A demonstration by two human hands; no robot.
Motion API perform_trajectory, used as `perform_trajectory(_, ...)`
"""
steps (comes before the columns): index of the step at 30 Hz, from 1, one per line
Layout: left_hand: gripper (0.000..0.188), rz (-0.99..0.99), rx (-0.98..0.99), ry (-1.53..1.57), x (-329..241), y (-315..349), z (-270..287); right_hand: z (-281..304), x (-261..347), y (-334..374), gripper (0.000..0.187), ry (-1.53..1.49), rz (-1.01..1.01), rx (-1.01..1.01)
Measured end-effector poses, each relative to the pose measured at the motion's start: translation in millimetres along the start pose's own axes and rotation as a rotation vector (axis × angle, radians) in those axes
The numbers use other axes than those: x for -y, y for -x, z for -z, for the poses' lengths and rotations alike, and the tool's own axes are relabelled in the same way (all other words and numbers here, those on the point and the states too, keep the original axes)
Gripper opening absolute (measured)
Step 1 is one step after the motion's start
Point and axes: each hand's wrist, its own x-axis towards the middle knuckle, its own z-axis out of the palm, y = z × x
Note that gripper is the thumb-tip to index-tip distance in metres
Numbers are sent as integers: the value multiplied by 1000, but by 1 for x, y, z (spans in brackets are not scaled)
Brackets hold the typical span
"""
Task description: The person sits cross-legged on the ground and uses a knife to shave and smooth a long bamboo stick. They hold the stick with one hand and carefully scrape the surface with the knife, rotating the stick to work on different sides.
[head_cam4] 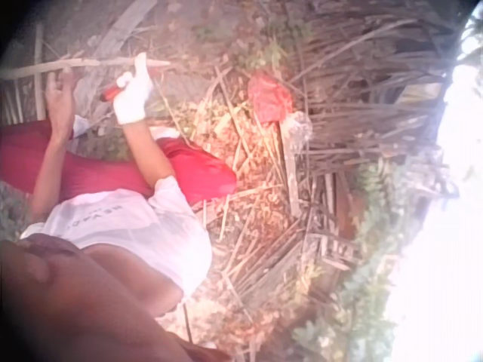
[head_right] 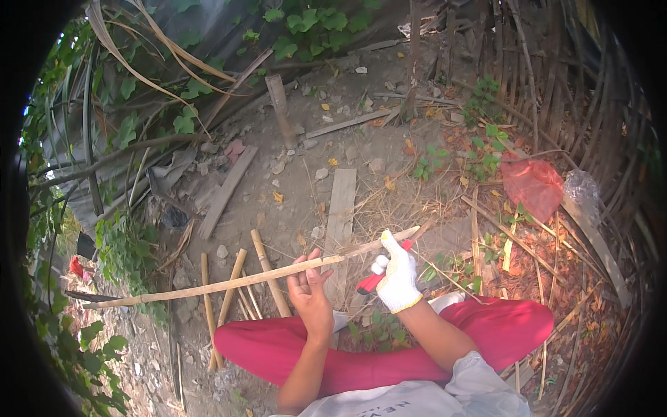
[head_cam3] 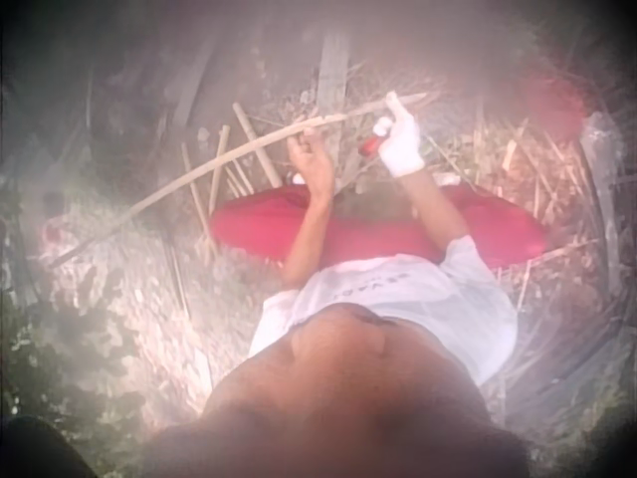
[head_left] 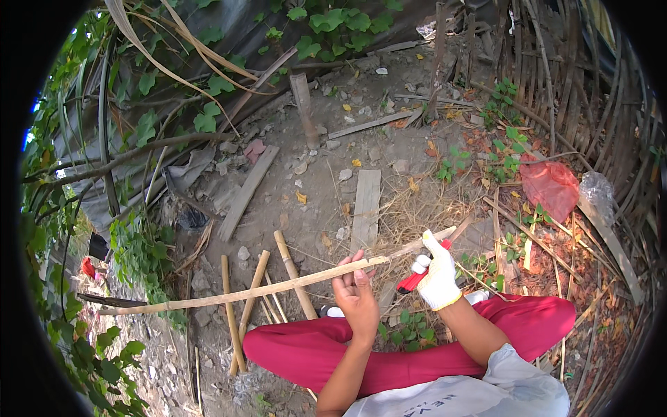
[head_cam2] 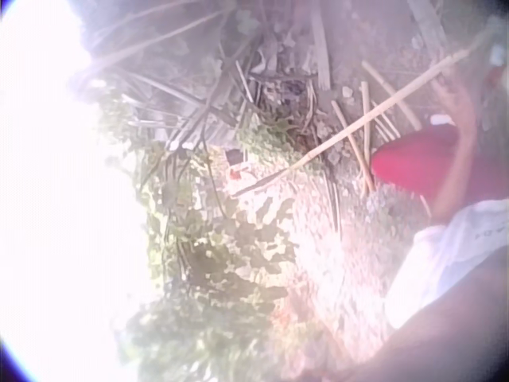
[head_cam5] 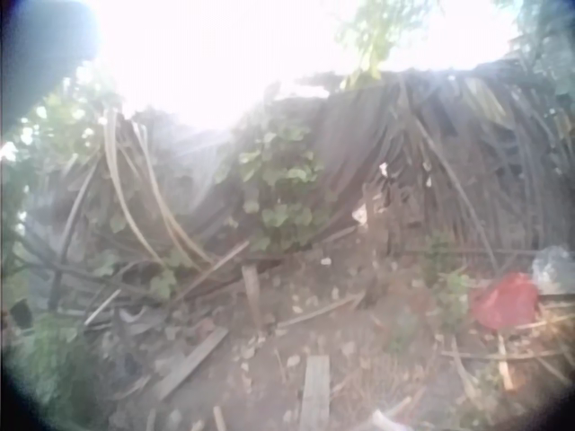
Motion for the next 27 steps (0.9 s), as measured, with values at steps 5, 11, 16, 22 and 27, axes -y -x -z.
perform_trajectory(5, 23, 47, -64, -11, -4, -11, 3, 1, 4, -3, 21, 13, -63, 82)
perform_trajectory(11, 20, -28, -28, -76, -12, -36, 15, 20, 2, -19, 25, -18, 201, -167)
perform_trajectory(16, 21, -73, 1, -360, -11, -73, 66, 36, 13, -36, 27, 2, 330, -185)
perform_trajectory(22, 20, -30, 4, -309, -48, -109, 100, 42, 46, -51, 27, -8, 397, -29)
perform_trajectory(27, 20, -1, -6, -276, -38, -81, 83, 22, 55, -40, 25, -10, 387, 41)
